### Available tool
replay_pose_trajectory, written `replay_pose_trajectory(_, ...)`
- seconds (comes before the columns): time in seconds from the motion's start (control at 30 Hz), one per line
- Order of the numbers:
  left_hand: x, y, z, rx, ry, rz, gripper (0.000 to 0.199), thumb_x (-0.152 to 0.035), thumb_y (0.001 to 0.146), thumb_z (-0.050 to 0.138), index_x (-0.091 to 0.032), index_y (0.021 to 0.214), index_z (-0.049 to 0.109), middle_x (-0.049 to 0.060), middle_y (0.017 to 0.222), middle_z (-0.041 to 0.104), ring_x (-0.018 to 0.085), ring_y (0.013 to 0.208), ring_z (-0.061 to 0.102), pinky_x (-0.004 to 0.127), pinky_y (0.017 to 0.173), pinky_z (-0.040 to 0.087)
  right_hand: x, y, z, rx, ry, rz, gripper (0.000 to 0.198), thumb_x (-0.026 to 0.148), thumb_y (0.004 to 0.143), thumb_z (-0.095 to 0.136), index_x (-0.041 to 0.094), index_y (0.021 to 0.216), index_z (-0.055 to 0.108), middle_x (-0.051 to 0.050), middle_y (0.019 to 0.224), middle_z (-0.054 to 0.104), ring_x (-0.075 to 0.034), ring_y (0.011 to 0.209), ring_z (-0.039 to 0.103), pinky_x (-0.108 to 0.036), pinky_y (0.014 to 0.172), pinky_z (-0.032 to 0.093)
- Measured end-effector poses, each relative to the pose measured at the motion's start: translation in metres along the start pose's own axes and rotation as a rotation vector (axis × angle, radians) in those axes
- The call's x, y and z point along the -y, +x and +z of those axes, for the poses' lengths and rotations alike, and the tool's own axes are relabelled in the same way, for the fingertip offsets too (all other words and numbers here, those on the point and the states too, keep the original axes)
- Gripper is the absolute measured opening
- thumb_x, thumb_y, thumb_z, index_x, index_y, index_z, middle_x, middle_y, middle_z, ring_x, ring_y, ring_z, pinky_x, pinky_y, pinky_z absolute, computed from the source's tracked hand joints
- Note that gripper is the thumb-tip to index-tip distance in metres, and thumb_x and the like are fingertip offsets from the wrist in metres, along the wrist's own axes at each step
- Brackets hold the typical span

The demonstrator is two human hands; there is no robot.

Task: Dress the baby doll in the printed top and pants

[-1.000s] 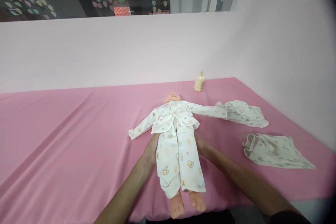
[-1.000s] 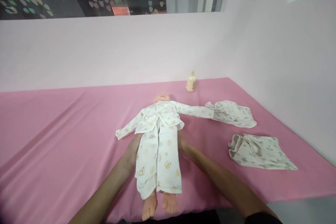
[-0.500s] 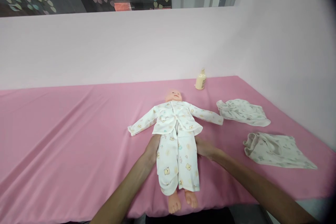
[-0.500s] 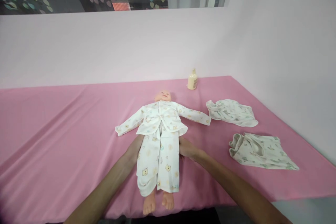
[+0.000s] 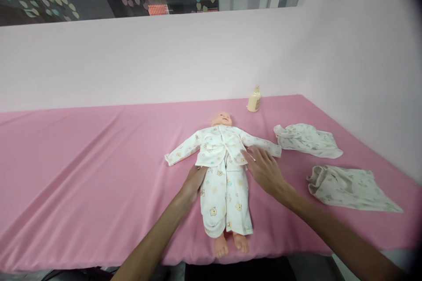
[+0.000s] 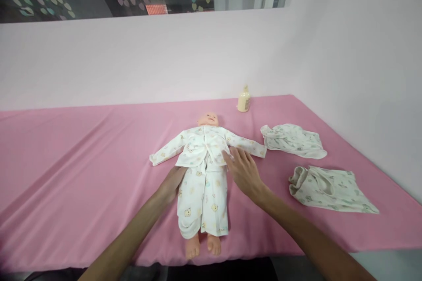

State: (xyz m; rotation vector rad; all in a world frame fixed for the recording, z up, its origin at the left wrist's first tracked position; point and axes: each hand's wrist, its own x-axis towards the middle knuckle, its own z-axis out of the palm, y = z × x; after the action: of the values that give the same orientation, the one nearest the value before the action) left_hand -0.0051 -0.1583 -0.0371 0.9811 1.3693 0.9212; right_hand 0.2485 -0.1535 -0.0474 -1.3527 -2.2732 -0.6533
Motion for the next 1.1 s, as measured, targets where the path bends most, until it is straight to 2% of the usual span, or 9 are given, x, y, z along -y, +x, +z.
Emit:
replay_pose_trajectory(0.1,-0.002,-0.010,-0.012,-0.349,0.424,0.225,0.072,-0.059,0.081,0.063,-0.021,0.139,0.044,0.014,0.123,0.061,0.027,0.098,0.065,0.036,0.072,0.053,0.001,0.008,0.005,-0.115,0.064,-0.053,0.031,0.001,0.089,0.050,0.016,0.113,0.063,-0.011,0.106,0.067,-0.024,0.099,0.060,-0.037,0.088,0.047)
replay_pose_trajectory(0.2,-0.001,-0.007,-0.017,-0.527,0.850,0.590,0.043,-0.044,0.093,0.050,-0.026,0.132,0.054,0.011,0.120,0.059,0.025,0.097,0.062,0.033,0.068,0.050,0.009,0.016,0.003,-0.215,0.176,-0.027,0.016,0.011,0.095,0.052,0.018,0.094,0.066,-0.008,0.094,0.068,-0.020,0.088,0.060,-0.034,0.083,0.047)
replay_pose_trajectory(0.3,0.001,0.004,-0.012,-0.493,1.106,0.928,0.026,-0.026,0.095,0.045,-0.023,0.110,0.066,0.011,0.108,0.064,0.024,0.098,0.060,0.032,0.069,0.048,0.021,0.021,0.002,-0.164,0.214,-0.041,0.023,0.017,0.098,0.048,0.019,0.083,0.065,-0.007,0.089,0.067,-0.019,0.081,0.059,-0.034,0.079,0.047)
replay_pose_trajectory(0.4,0.003,0.014,-0.006,-0.280,1.143,1.121,0.024,-0.018,0.094,0.045,-0.023,0.102,0.067,0.011,0.108,0.067,0.026,0.104,0.061,0.039,0.085,0.049,0.029,0.021,0.006,-0.062,0.262,-0.117,0.029,0.012,0.098,0.041,0.020,0.084,0.066,-0.009,0.098,0.068,-0.021,0.091,0.060,-0.037,0.083,0.048)
replay_pose_trajectory(0.53,0.008,0.015,-0.006,-0.016,1.000,1.116,0.023,-0.016,0.093,0.045,-0.022,0.100,0.066,0.012,0.123,0.066,0.029,0.125,0.055,0.048,0.106,0.041,0.028,0.015,0.014,-0.091,0.389,-0.195,0.027,0.008,0.096,0.043,0.021,0.093,0.067,-0.010,0.124,0.065,-0.024,0.122,0.055,-0.042,0.100,0.048)
replay_pose_trajectory(0.67,0.011,0.012,-0.011,0.127,0.889,1.089,0.023,-0.016,0.092,0.045,-0.021,0.097,0.067,0.012,0.126,0.065,0.029,0.128,0.054,0.049,0.112,0.037,0.022,0.010,0.014,-0.109,0.437,-0.293,0.026,0.006,0.094,0.045,0.020,0.099,0.067,-0.008,0.126,0.066,-0.022,0.129,0.053,-0.043,0.105,0.047)
replay_pose_trajectory(0.87,0.001,0.009,-0.003,0.089,1.059,1.169,0.032,-0.014,0.094,0.043,-0.019,0.121,0.060,0.015,0.126,0.064,0.030,0.122,0.057,0.049,0.104,0.043,0.020,0.009,0.006,-0.055,0.500,-0.307,0.022,0.011,0.095,0.049,0.021,0.104,0.066,-0.007,0.121,0.069,-0.024,0.126,0.056,-0.045,0.103,0.048)
replay_pose_trajectory(0.97,-0.003,0.005,0.006,0.039,1.265,1.248,0.032,-0.011,0.094,0.043,-0.018,0.120,0.060,0.014,0.114,0.066,0.029,0.107,0.060,0.047,0.090,0.047,0.019,0.017,0.007,-0.089,0.578,-0.188,0.017,0.016,0.096,0.049,0.022,0.101,0.065,-0.007,0.112,0.072,-0.023,0.112,0.064,-0.042,0.096,0.050)
replay_pose_trajectory(1.1,-0.007,0.005,0.013,0.036,1.350,1.341,0.022,-0.008,0.094,0.043,-0.015,0.094,0.064,0.010,0.094,0.065,0.024,0.087,0.058,0.039,0.075,0.045,0.013,0.044,0.015,-0.150,0.669,0.174,0.013,0.022,0.097,0.048,0.023,0.099,0.060,-0.006,0.103,0.071,-0.021,0.097,0.065,-0.038,0.087,0.051)
